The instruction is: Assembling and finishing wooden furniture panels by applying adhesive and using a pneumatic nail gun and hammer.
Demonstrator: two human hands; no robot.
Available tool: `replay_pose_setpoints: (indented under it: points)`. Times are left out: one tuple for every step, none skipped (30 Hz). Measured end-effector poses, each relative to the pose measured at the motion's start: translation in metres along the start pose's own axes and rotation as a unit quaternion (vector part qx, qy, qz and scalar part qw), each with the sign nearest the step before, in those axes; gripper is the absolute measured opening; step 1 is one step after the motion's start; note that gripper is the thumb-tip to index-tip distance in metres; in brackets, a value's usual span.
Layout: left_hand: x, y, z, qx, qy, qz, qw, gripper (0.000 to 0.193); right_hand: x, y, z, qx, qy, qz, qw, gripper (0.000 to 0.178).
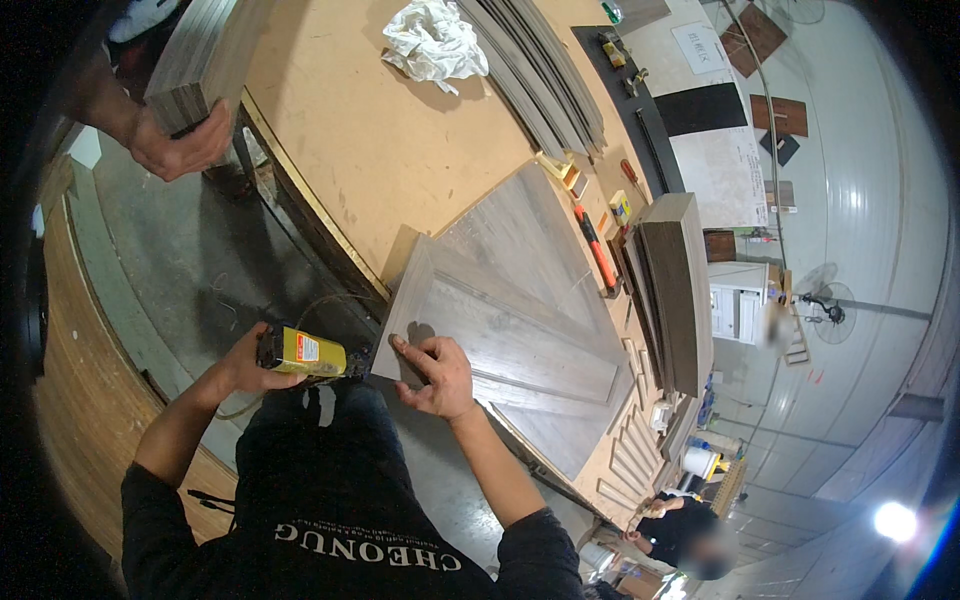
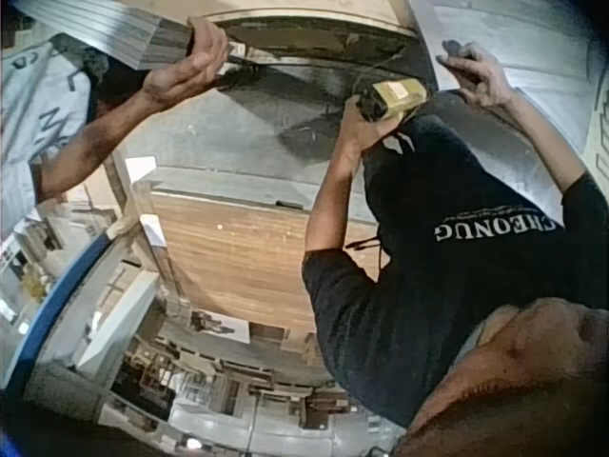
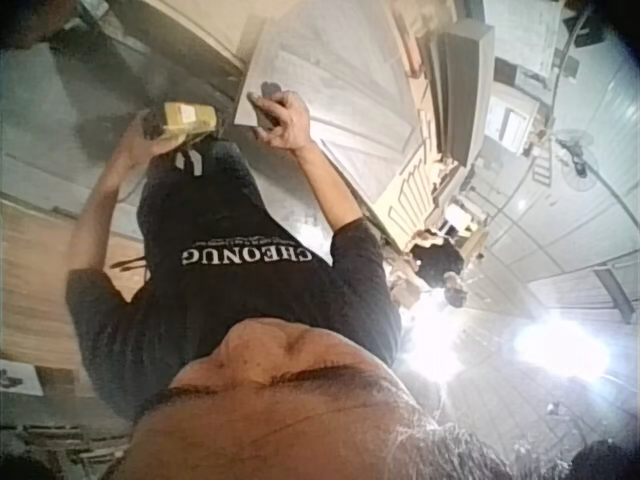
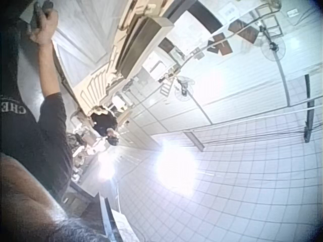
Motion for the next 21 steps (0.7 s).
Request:
replay_pose_setpoints:
  points:
    - [0.001,0.001,0.004,-0.023,0.006,-0.025,0.999,0.048,-0.001,0.001,0.002,-0.007,0.004,-0.004,1.0,0.062]
    - [0.006,0.0,0.004,-0.029,0.004,-0.028,0.999,0.048,0.0,0.001,0.003,-0.008,0.008,-0.01,1.0,0.062]
    - [0.008,-0.001,0.002,-0.029,0.004,-0.022,0.999,0.048,0.001,0.001,0.003,-0.008,0.009,-0.006,1.0,0.062]
    - [0.003,0.001,-0.016,-0.031,0.0,-0.014,0.999,0.048,0.0,0.002,0.001,-0.004,0.008,-0.006,1.0,0.061]
    - [0.008,0.003,-0.043,-0.023,-0.035,0.015,0.999,0.045,-0.001,0.003,0.002,-0.004,0.001,0.0,1.0,0.06]
    - [0.01,0.004,-0.071,-0.065,-0.075,0.001,0.995,0.043,0.002,0.005,-0.001,-0.003,-0.002,0.001,1.0,0.061]
    - [0.014,0.004,-0.093,-0.108,-0.113,-0.018,0.988,0.04,0.004,0.005,0.001,-0.006,-0.001,0.002,1.0,0.061]
    - [0.007,0.003,-0.113,-0.159,-0.15,-0.046,0.975,0.039,0.003,0.01,0.004,-0.005,0.006,-0.006,1.0,0.061]
    - [-0.003,0.001,-0.134,-0.209,-0.189,-0.071,0.957,0.038,0.007,0.011,0.004,0.002,0.002,-0.03,1.0,0.061]
    - [-0.015,-0.008,-0.166,-0.26,-0.199,-0.104,0.939,0.039,0.012,0.011,0.0,0.007,0.007,-0.03,0.999,0.062]
    - [-0.034,-0.017,-0.184,-0.309,-0.258,-0.133,0.906,0.04,0.018,0.014,-0.003,0.016,0.009,-0.032,0.999,0.063]
    - [-0.052,-0.023,-0.202,-0.391,-0.264,-0.163,0.867,0.035,0.015,0.02,0.009,0.025,-0.019,-0.007,0.999,0.063]
    - [-0.075,-0.036,-0.22,-0.463,-0.277,-0.189,0.82,0.03,0.024,0.014,0.005,0.009,-0.019,-0.046,0.999,0.063]
    - [-0.108,-0.041,-0.222,-0.517,-0.286,-0.231,0.773,0.025,0.028,0.008,0.006,0.0,-0.038,-0.068,0.997,0.062]
    - [-0.142,-0.037,-0.219,-0.563,-0.292,-0.28,0.72,0.02,0.03,0.005,0.012,-0.009,-0.053,-0.088,0.995,0.061]
    - [-0.175,-0.034,-0.218,-0.58,-0.252,-0.274,0.725,0.021,0.037,0.009,0.018,-0.012,-0.083,-0.117,0.99,0.061]
    - [-0.2,-0.021,-0.217,-0.599,-0.204,-0.273,0.724,0.022,0.04,0.008,0.024,-0.023,-0.105,-0.145,0.984,0.061]
    - [-0.219,-0.013,-0.204,-0.633,-0.283,-0.313,0.65,0.026,0.054,0.009,0.022,-0.002,-0.147,-0.175,0.974,0.063]
    - [-0.228,-0.016,-0.187,-0.654,-0.356,-0.349,0.568,0.03,0.069,0.007,0.014,0.008,-0.159,-0.193,0.968,0.063]
    - [-0.228,-0.04,-0.186,-0.653,-0.348,-0.292,0.605,0.031,0.094,0.008,-0.003,0.05,-0.255,-0.273,0.926,0.067]
    - [-0.22,-0.056,-0.185,-0.655,-0.334,-0.235,0.636,0.032,0.117,0.009,-0.02,0.085,-0.342,-0.346,0.869,0.071]
Point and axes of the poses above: each hand's wrist, its own x-axis away from the middle knuckle, its own y-axis out of the back of the hand, z = x × y, the point moved 2 cm from there along -x, towards the middle knuckle, and after that the axes turned 4 degrees about -x, right-handed, at the moved point
